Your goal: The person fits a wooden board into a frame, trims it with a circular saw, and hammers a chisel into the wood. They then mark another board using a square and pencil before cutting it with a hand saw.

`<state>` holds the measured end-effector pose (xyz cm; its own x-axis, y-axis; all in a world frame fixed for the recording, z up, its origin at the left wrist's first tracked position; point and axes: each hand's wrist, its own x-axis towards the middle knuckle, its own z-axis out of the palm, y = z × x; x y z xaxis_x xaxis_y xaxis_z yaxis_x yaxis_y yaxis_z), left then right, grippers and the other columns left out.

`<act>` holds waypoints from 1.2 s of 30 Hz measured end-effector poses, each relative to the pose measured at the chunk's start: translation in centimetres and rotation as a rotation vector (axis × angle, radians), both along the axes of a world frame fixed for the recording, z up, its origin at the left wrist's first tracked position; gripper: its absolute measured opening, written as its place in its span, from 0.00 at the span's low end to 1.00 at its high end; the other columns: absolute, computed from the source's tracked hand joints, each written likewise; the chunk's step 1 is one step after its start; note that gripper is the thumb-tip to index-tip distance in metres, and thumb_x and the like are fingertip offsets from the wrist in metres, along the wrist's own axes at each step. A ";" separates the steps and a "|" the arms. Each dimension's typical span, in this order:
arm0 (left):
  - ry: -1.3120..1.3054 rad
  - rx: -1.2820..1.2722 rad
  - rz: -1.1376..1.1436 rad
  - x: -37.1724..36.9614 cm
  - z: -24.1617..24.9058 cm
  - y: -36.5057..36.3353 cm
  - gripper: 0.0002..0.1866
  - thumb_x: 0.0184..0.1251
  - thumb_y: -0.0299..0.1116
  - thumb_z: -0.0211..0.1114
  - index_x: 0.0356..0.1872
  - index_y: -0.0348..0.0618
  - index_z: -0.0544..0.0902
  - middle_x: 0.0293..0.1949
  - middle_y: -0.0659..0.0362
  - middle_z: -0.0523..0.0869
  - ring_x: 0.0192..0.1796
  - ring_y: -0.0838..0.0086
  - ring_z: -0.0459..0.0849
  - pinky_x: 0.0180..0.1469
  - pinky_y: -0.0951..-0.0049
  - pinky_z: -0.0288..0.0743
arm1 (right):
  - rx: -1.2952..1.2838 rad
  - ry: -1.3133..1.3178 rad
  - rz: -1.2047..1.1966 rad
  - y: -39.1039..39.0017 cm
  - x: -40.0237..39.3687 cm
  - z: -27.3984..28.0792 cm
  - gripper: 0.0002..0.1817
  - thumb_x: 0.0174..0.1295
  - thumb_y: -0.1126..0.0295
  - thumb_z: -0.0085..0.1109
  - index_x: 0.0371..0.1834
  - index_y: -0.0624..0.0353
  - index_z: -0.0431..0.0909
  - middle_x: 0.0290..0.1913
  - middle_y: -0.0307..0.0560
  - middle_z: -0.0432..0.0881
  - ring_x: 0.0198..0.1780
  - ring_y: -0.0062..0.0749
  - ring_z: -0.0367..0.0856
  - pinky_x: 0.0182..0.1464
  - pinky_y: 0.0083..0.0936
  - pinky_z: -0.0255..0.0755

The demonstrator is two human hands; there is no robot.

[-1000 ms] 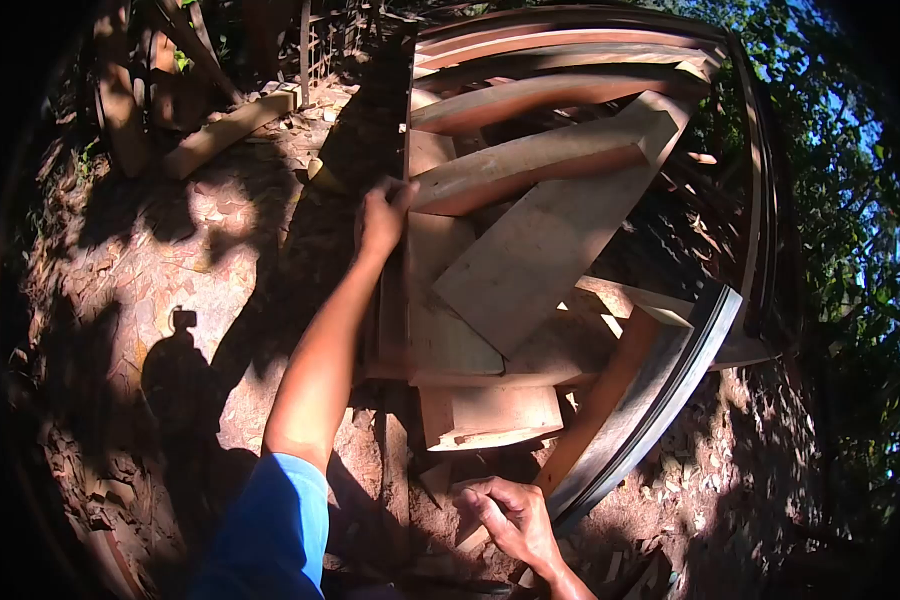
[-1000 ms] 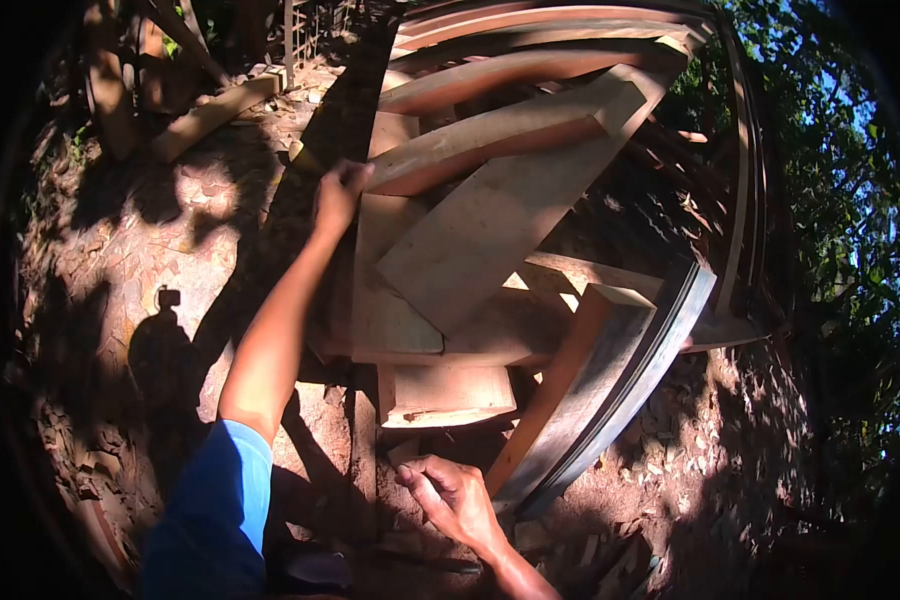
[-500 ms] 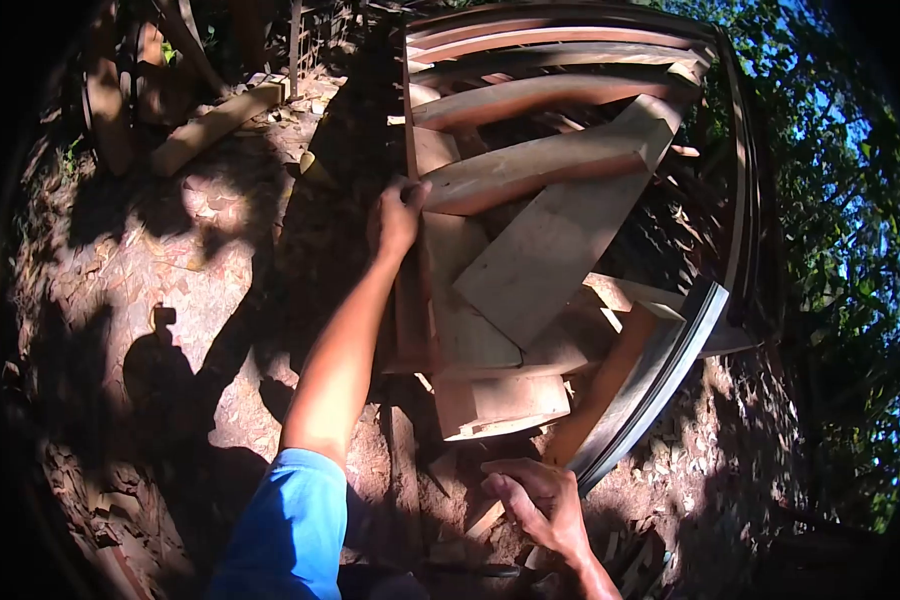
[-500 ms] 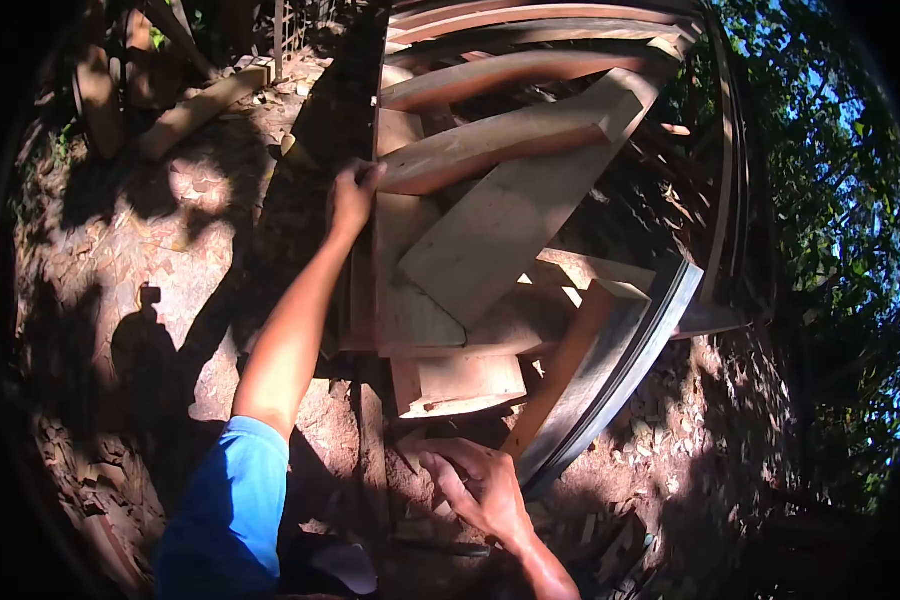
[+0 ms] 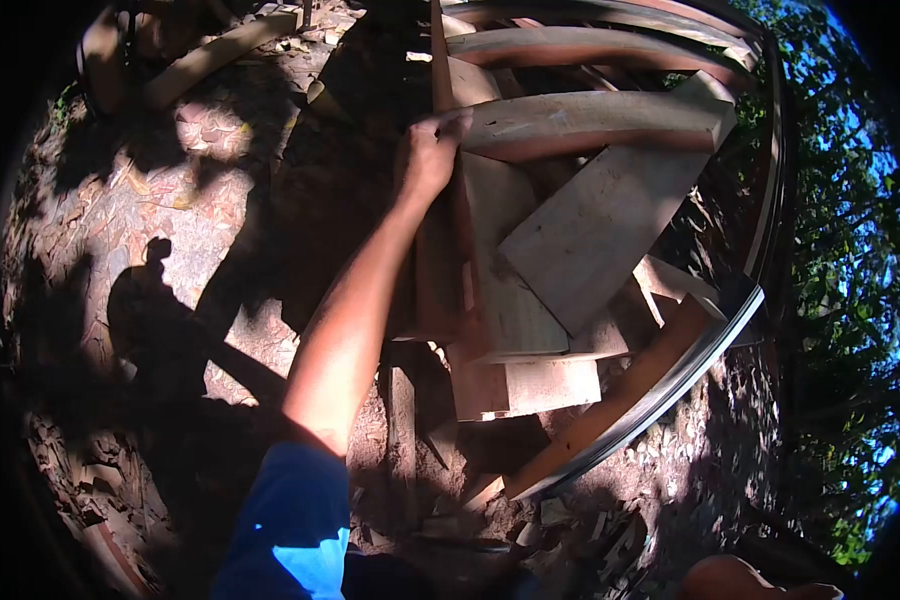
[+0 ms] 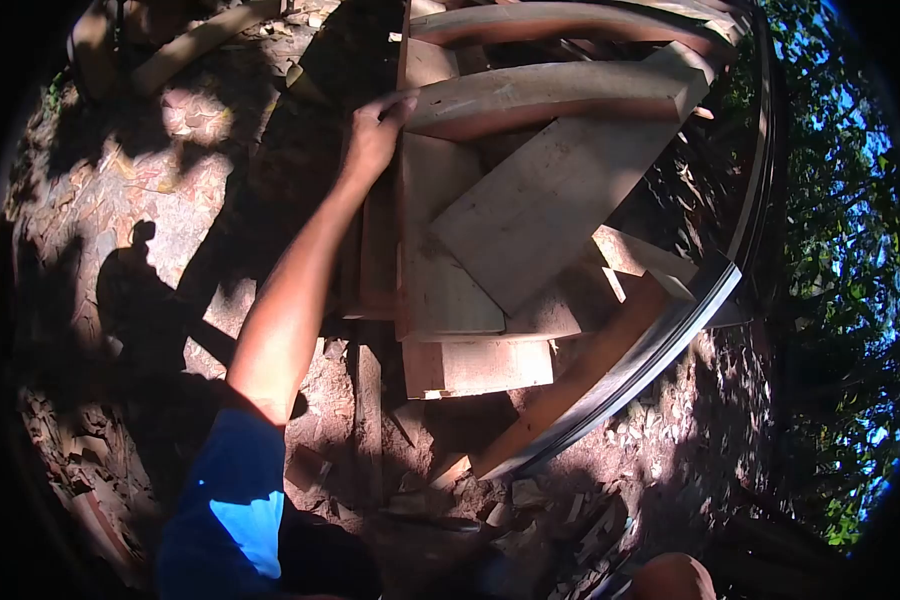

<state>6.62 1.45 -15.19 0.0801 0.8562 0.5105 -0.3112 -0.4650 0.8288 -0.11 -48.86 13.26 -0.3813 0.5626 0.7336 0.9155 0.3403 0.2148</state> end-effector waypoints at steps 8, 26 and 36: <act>-0.059 -0.078 -0.050 -0.2 -0.5 0.1 0.19 0.71 0.42 0.66 0.53 0.37 0.86 0.47 0.52 0.90 0.53 0.72 0.85 0.59 0.71 0.74 | 0.009 0.077 -0.325 11.7 7.8 -6.9 0.13 0.71 0.66 0.57 0.49 0.66 0.75 0.25 0.43 0.77 0.25 0.21 0.73 0.29 0.19 0.67; 0.040 -0.020 0.099 -0.6 0.0 -0.9 0.17 0.73 0.41 0.61 0.54 0.47 0.87 0.48 0.47 0.89 0.53 0.55 0.88 0.55 0.64 0.78 | -0.138 0.599 -0.659 6.6 10.6 -11.2 0.05 0.65 0.78 0.58 0.40 0.65 0.82 0.31 0.44 0.83 0.27 0.24 0.81 0.30 0.21 0.72; 0.492 -0.005 0.045 -1.5 -4.7 9.9 0.37 0.73 0.60 0.56 0.65 0.33 0.77 0.64 0.51 0.82 0.67 0.64 0.77 0.70 0.69 0.62 | -0.095 0.556 -1.246 -9.9 14.1 -4.9 0.13 0.71 0.60 0.60 0.44 0.59 0.86 0.33 0.41 0.86 0.31 0.19 0.81 0.35 0.20 0.73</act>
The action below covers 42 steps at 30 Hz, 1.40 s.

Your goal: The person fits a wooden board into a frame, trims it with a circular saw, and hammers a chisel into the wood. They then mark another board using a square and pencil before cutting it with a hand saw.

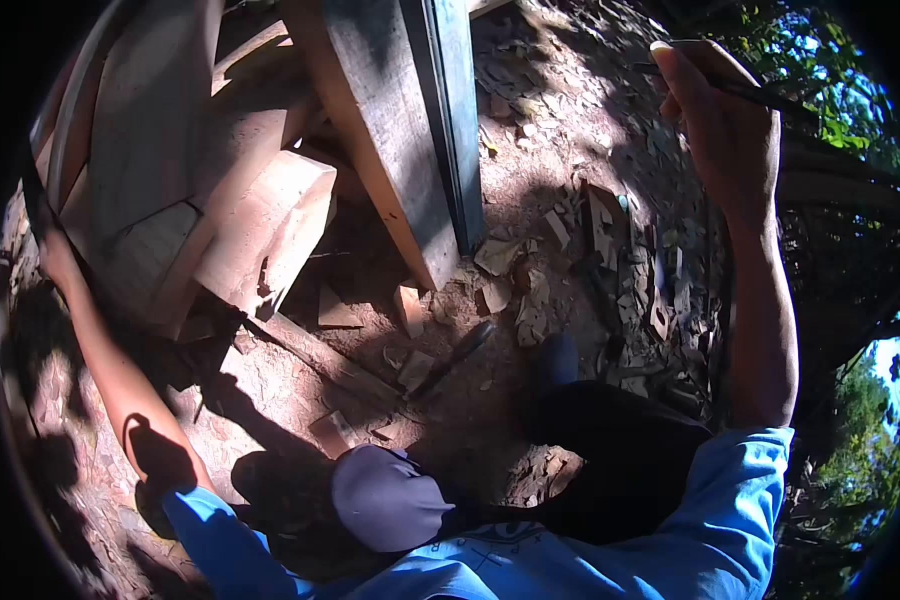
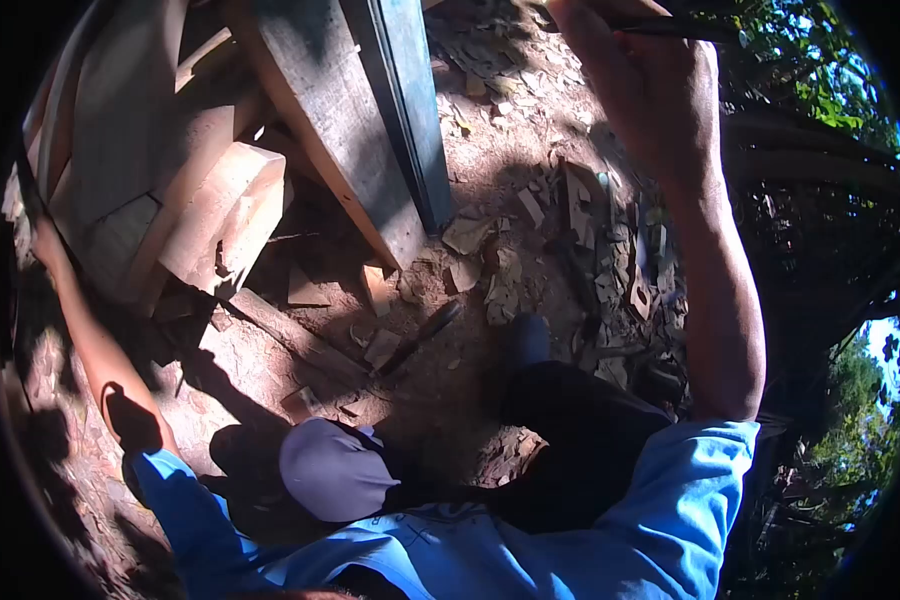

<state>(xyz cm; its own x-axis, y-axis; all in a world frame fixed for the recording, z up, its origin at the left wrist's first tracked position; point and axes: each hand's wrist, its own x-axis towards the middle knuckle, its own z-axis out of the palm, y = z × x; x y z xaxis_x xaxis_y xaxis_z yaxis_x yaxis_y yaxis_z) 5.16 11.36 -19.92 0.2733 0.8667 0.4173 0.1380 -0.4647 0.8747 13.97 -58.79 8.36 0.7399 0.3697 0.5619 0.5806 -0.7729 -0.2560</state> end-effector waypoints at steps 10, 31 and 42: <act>-0.200 -0.229 -0.138 -8.1 -0.5 -0.5 0.40 0.79 0.52 0.55 0.76 0.29 0.56 0.72 0.39 0.70 0.70 0.51 0.75 0.69 0.58 0.73 | -0.142 -0.101 -0.574 -31.6 3.3 -10.9 0.17 0.70 0.59 0.55 0.43 0.61 0.86 0.34 0.63 0.85 0.34 0.58 0.84 0.36 0.46 0.74; 0.792 -0.263 0.062 -8.3 0.5 -28.3 0.33 0.76 0.52 0.57 0.65 0.30 0.66 0.62 0.40 0.77 0.63 0.53 0.79 0.64 0.59 0.75 | -0.076 0.574 -1.658 -74.0 -1.7 -46.2 0.20 0.61 0.59 0.59 0.49 0.61 0.85 0.49 0.63 0.86 0.50 0.59 0.85 0.54 0.49 0.78; 0.984 -0.149 0.210 -7.4 6.1 -33.5 0.30 0.74 0.51 0.59 0.58 0.30 0.73 0.56 0.40 0.81 0.59 0.55 0.82 0.61 0.59 0.76 | -0.211 0.616 -1.439 -90.2 0.0 -51.6 0.20 0.65 0.57 0.58 0.52 0.61 0.82 0.49 0.60 0.86 0.52 0.57 0.84 0.58 0.47 0.75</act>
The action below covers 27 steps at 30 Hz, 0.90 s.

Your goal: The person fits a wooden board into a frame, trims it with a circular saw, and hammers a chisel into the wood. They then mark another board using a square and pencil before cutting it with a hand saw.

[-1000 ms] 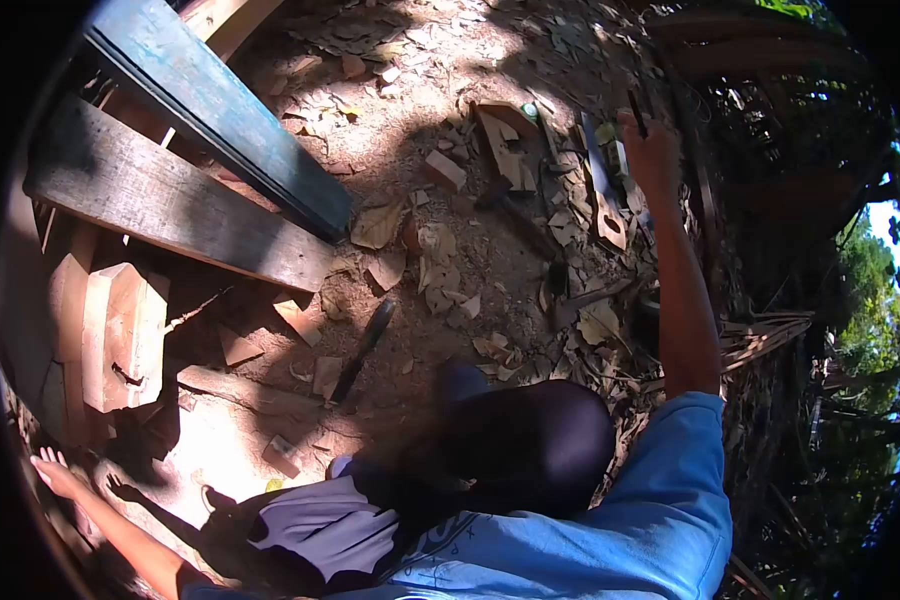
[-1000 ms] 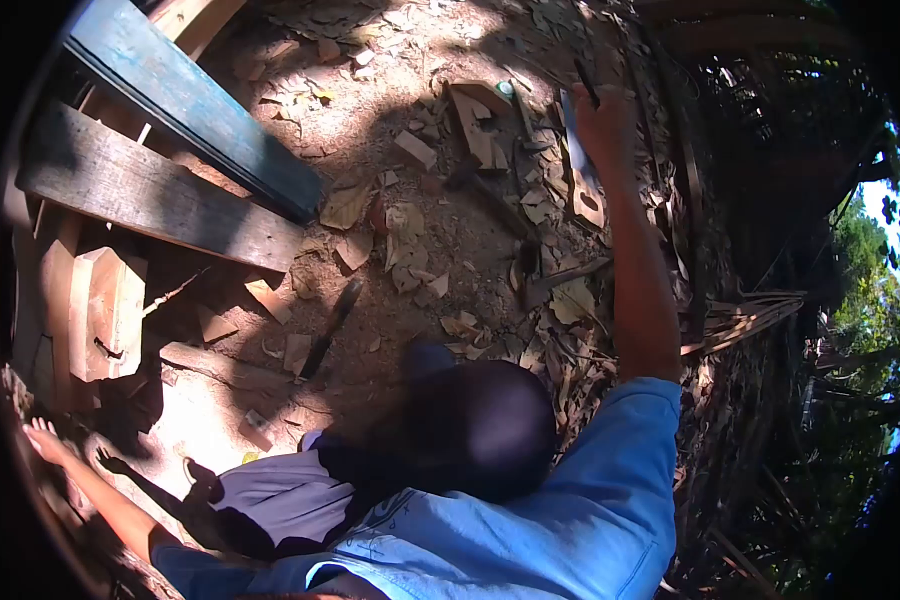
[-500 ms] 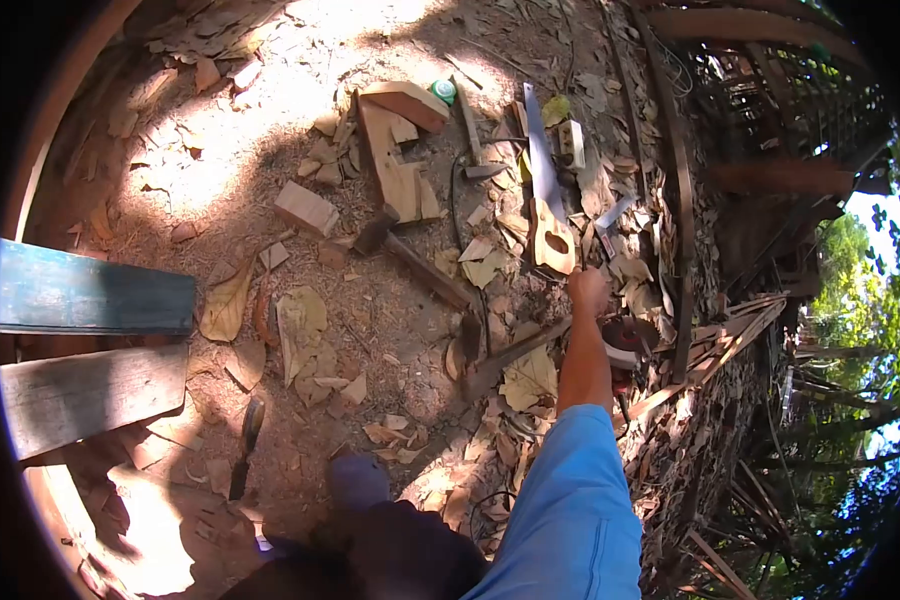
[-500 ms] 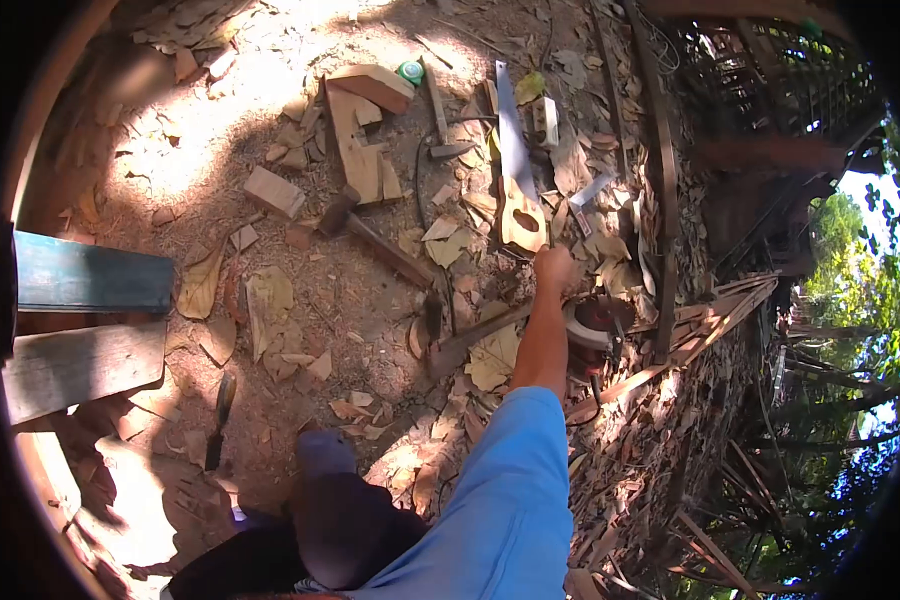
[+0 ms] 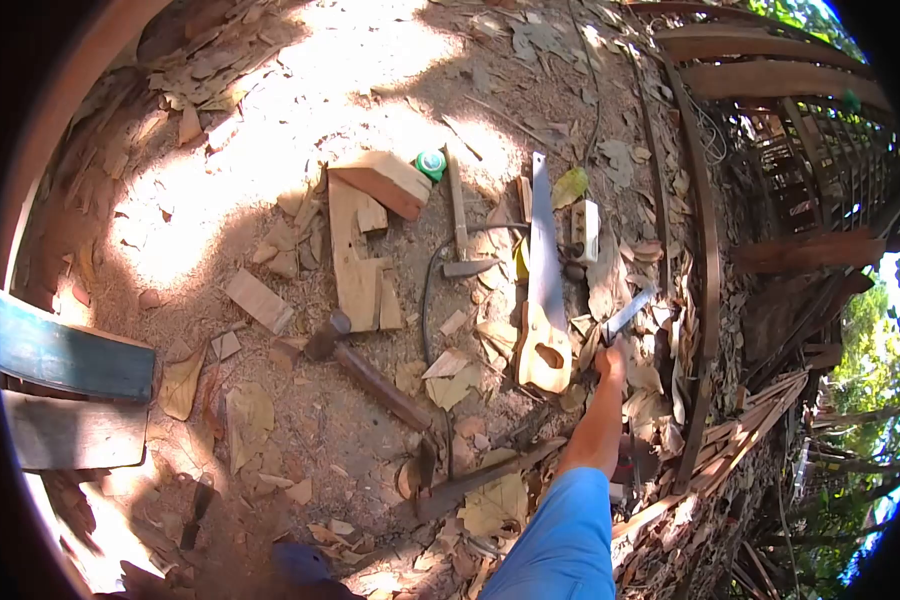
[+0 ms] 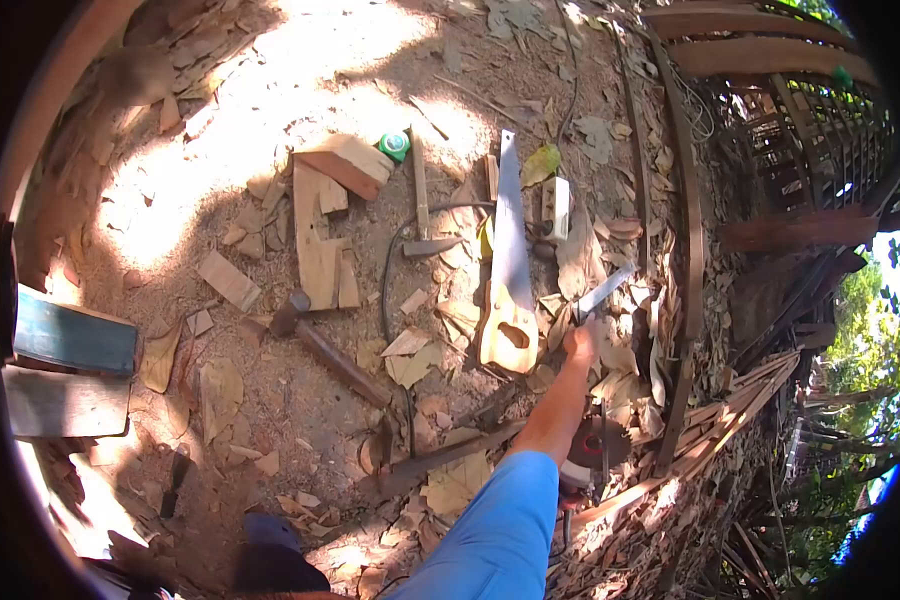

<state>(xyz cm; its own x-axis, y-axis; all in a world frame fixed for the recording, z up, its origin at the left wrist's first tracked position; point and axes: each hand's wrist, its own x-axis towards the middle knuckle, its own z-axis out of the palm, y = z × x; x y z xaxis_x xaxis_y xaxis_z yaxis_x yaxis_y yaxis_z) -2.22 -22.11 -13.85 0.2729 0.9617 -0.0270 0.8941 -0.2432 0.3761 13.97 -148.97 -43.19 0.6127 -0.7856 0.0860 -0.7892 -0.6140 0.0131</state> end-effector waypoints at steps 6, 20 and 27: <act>0.114 0.094 -0.007 0.1 5.6 0.1 0.28 0.73 0.51 0.61 0.54 0.30 0.77 0.52 0.40 0.83 0.56 0.56 0.84 0.59 0.59 0.77 | 0.152 0.113 -0.065 0.5 -0.9 -1.6 0.21 0.59 0.60 0.62 0.50 0.64 0.80 0.48 0.64 0.85 0.51 0.61 0.83 0.57 0.45 0.76; 0.360 0.286 0.062 -17.8 23.7 14.9 0.26 0.70 0.51 0.63 0.46 0.31 0.85 0.45 0.40 0.88 0.50 0.58 0.88 0.54 0.60 0.79 | 0.596 -0.683 0.375 31.2 5.6 20.9 0.27 0.67 0.72 0.61 0.69 0.66 0.70 0.60 0.59 0.80 0.57 0.41 0.81 0.45 0.32 0.74; 0.074 0.547 -0.362 -10.3 18.4 14.1 0.22 0.66 0.47 0.64 0.41 0.34 0.88 0.38 0.42 0.89 0.45 0.52 0.89 0.51 0.58 0.78 | 0.478 -0.738 1.181 56.8 9.7 31.7 0.29 0.60 0.75 0.63 0.67 0.64 0.72 0.51 0.57 0.81 0.51 0.50 0.83 0.55 0.39 0.75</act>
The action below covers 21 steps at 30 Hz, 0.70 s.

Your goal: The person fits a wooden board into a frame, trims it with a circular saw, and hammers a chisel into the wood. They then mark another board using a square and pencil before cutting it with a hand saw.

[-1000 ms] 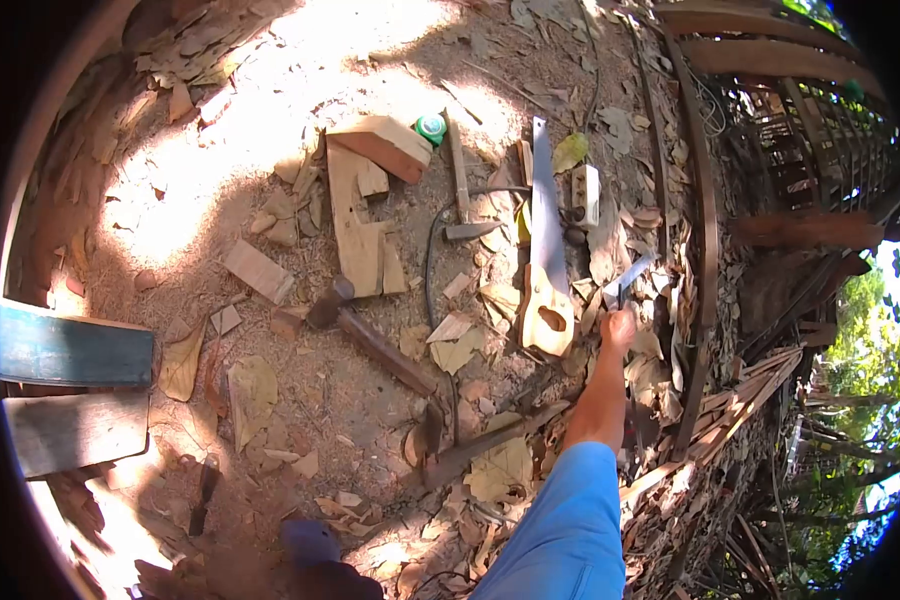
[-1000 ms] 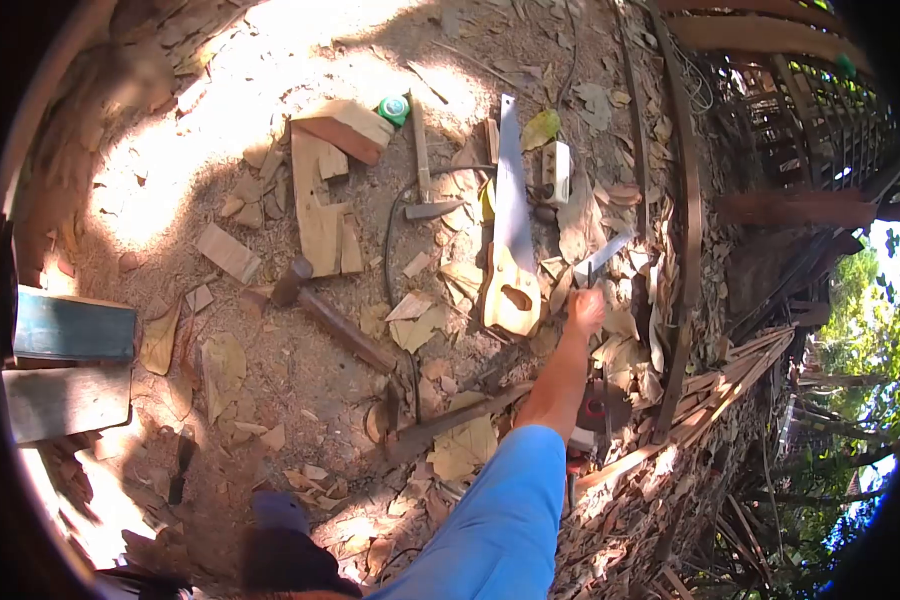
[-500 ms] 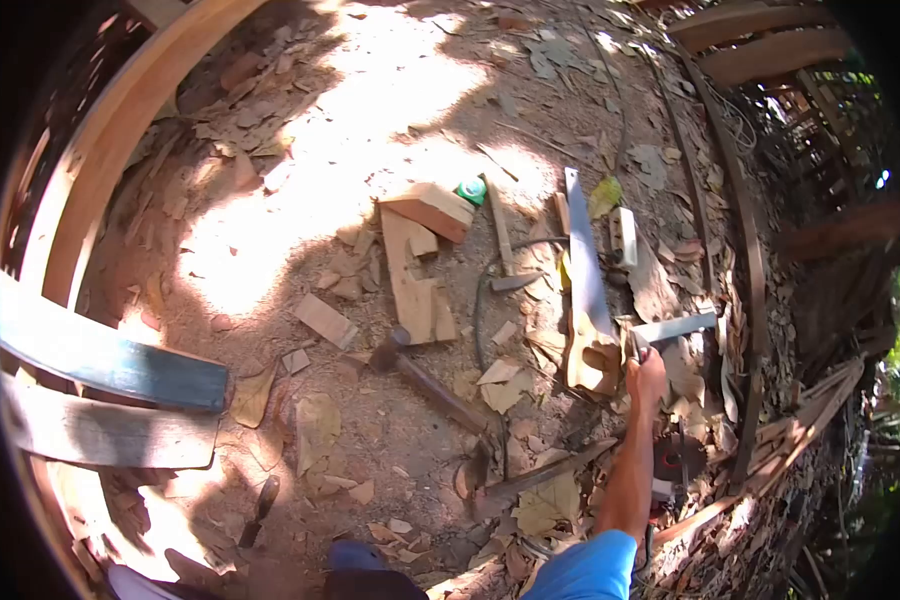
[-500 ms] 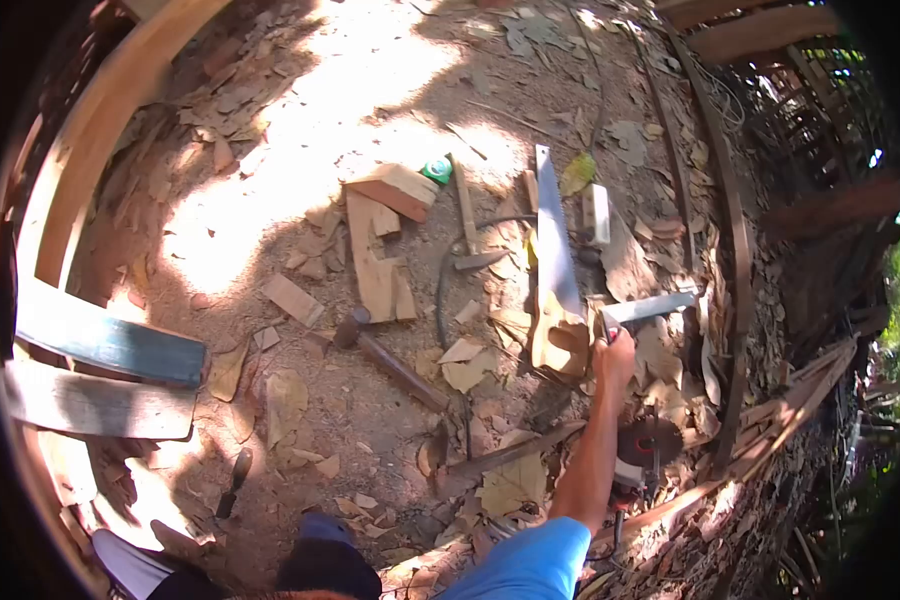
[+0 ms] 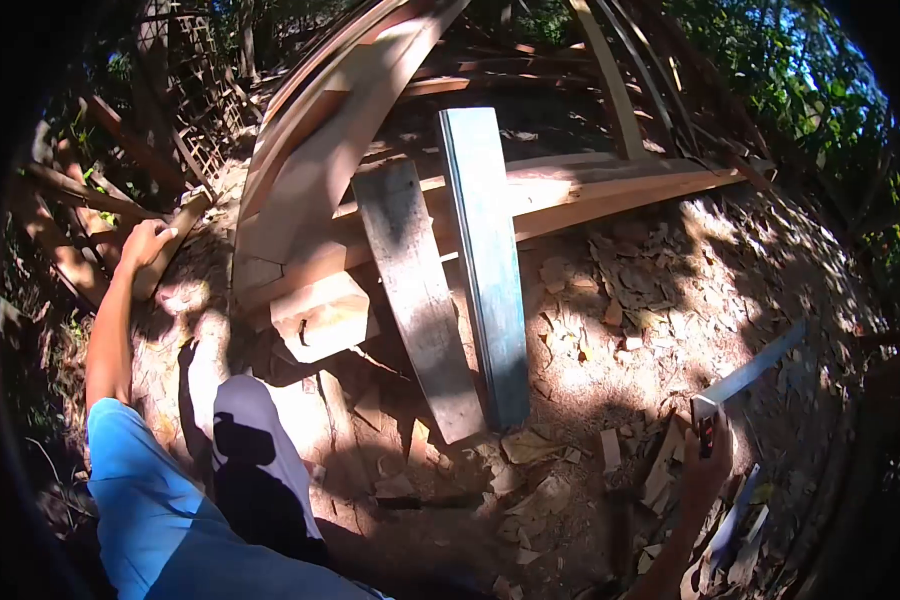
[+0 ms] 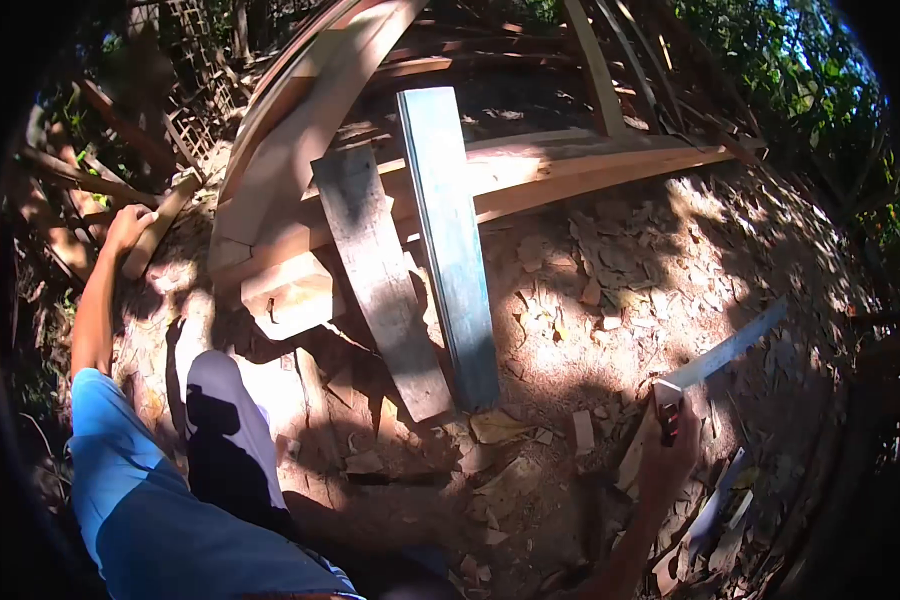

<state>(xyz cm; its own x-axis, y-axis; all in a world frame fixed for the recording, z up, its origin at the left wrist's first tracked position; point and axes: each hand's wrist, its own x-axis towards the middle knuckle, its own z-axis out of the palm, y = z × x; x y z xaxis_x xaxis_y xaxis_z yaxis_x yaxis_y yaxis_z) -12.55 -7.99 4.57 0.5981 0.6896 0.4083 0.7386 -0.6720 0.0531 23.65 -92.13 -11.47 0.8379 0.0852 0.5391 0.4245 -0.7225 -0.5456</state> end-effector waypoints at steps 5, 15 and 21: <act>-0.215 -0.097 -0.403 7.8 -0.6 2.8 0.23 0.71 0.49 0.63 0.54 0.39 0.84 0.51 0.45 0.87 0.55 0.54 0.85 0.59 0.61 0.75 | -0.118 -0.311 0.377 21.9 -1.4 10.8 0.32 0.58 0.77 0.66 0.69 0.55 0.73 0.50 0.56 0.81 0.45 0.48 0.85 0.46 0.40 0.80; -0.917 -0.487 -0.771 24.2 -3.5 11.0 0.26 0.73 0.47 0.63 0.64 0.41 0.79 0.54 0.48 0.87 0.57 0.66 0.85 0.58 0.67 0.76 | -0.302 -0.358 0.544 55.1 -7.4 19.2 0.33 0.56 0.74 0.68 0.68 0.46 0.74 0.55 0.47 0.82 0.50 0.46 0.86 0.49 0.38 0.82; -1.071 -0.685 -0.877 28.8 -1.2 11.1 0.33 0.73 0.54 0.61 0.66 0.35 0.76 0.57 0.46 0.85 0.60 0.63 0.83 0.63 0.67 0.74 | -0.421 -0.423 0.601 66.1 -6.7 17.8 0.31 0.56 0.69 0.69 0.67 0.46 0.74 0.54 0.47 0.82 0.46 0.49 0.87 0.47 0.39 0.82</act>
